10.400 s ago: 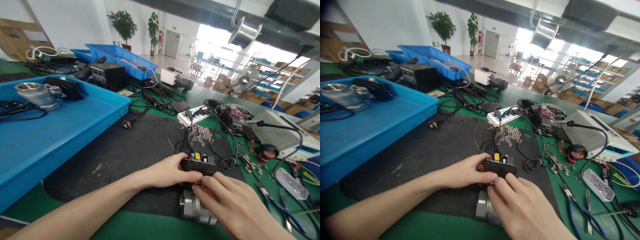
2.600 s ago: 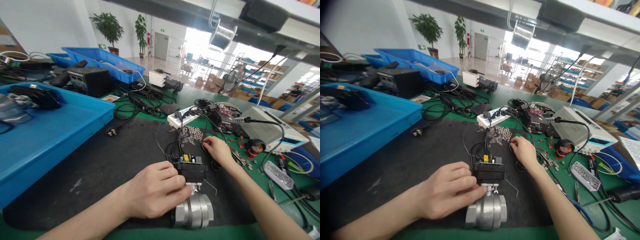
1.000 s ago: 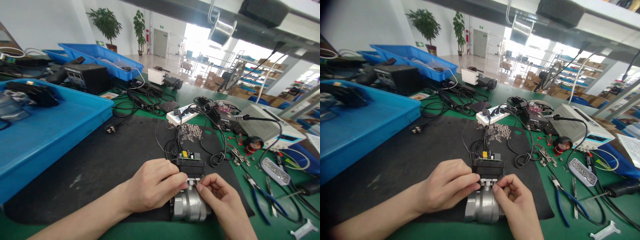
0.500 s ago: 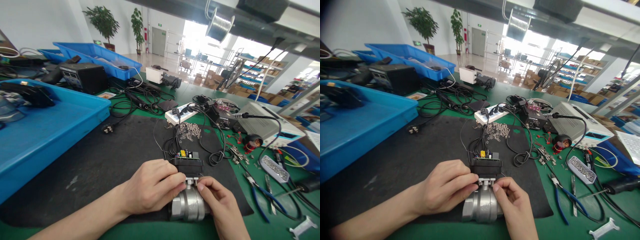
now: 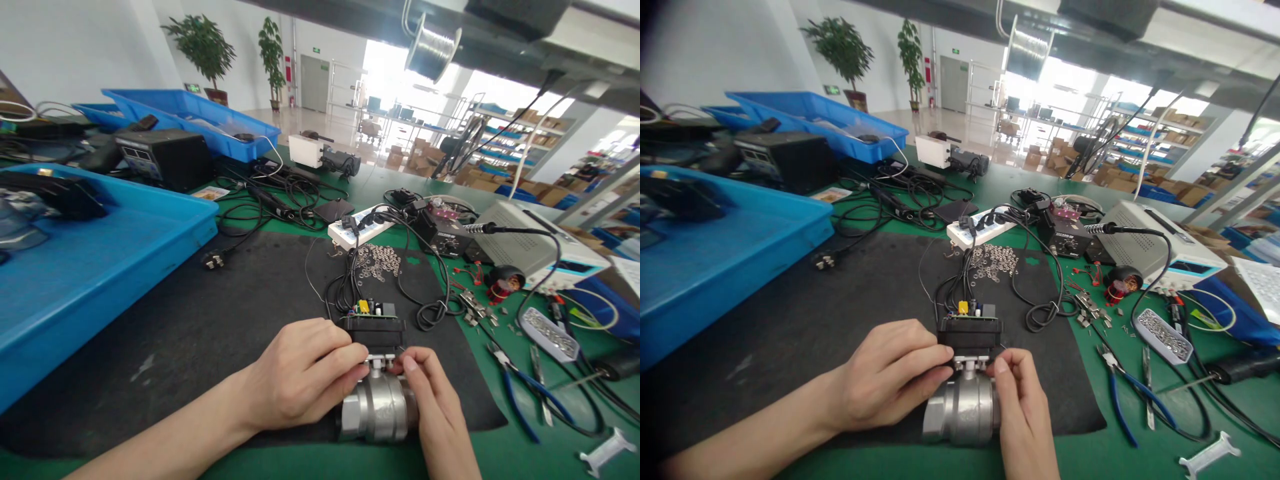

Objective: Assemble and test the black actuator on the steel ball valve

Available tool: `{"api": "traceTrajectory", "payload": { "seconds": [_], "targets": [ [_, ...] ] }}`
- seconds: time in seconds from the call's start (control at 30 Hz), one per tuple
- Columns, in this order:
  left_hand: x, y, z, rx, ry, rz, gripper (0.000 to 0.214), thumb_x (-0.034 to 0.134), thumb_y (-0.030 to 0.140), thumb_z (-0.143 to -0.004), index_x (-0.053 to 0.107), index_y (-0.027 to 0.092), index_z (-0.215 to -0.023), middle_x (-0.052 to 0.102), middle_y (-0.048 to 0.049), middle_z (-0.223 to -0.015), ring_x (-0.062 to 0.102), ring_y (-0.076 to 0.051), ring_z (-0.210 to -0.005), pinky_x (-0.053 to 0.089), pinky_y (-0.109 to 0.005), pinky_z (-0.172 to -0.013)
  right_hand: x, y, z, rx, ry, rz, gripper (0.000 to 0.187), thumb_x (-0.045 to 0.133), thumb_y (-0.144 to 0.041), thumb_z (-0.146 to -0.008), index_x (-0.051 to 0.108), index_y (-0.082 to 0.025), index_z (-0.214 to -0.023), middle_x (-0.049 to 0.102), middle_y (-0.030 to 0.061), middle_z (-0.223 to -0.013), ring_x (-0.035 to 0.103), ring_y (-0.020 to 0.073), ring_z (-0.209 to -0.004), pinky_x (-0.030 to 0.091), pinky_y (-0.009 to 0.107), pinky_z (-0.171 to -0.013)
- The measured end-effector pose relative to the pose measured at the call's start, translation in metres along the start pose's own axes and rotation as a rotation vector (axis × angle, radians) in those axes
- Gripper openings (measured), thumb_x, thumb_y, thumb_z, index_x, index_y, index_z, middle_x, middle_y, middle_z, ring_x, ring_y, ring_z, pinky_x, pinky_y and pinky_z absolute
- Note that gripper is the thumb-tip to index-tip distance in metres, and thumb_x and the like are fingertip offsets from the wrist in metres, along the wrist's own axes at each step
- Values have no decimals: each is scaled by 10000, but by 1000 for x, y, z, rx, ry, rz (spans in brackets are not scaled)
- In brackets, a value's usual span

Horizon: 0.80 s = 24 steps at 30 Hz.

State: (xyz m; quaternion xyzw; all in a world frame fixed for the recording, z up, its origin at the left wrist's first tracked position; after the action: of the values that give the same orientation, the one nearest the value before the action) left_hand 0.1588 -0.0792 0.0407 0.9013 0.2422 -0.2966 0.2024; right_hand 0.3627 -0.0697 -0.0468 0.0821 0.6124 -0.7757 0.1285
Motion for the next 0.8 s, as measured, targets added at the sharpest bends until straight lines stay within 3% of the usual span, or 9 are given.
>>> {"api": "traceTrajectory", "payload": {
  "seconds": [0.2,0.53,0.67,0.73,0.8],
  "targets": [
    [1,-1,2,-13,4,1,288,768,146,-813,682,143,-1088,687,-31,-894,598,-119,-772,510,-260,-689,0,4,3,-3,26,37,384,472,-633,-995,533,-260,-1060,656,7,-929,604,196,-866,465,278,-774],
    [1,-5,5,-51,41,13,322,770,119,-811,682,137,-1120,685,-25,-910,604,-108,-800,493,-251,-716,7,-5,3,-68,-7,131,408,518,-653,-966,575,-250,-984,606,3,-861,557,185,-786,449,278,-689],
    [3,-24,11,-292,40,72,245,731,176,-867,674,213,-1103,714,2,-962,640,-91,-868,492,-224,-786,4,-4,8,-123,4,197,362,484,-603,-1006,568,-253,-1041,623,24,-943,594,199,-856,476,307,-749],
    [5,-39,16,-478,29,102,156,690,248,-909,656,212,-1058,692,7,-925,630,-84,-843,482,-207,-760,3,-11,13,-320,14,357,372,618,-564,-952,547,-263,-1157,639,57,-1097,619,238,-1001,502,347,-859],
    [7,-51,20,-638,-8,131,170,642,335,-943,625,195,-1038,658,9,-874,609,-82,-782,473,-194,-700,6,-17,20,-573,8,567,652,774,-589,-824,476,-269,-1308,615,96,-1250,604,293,-1153,511,400,-970]
  ]
}}
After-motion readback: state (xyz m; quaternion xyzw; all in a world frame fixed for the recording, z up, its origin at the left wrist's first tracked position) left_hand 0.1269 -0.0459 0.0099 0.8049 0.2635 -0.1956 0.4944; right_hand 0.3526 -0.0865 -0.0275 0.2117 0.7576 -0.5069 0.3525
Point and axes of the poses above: each hand's wrist, its own z-axis away from the middle knuckle, its own x-axis out of the palm, y = z × x, the point moved 7 cm from there along -z, towards the middle knuckle
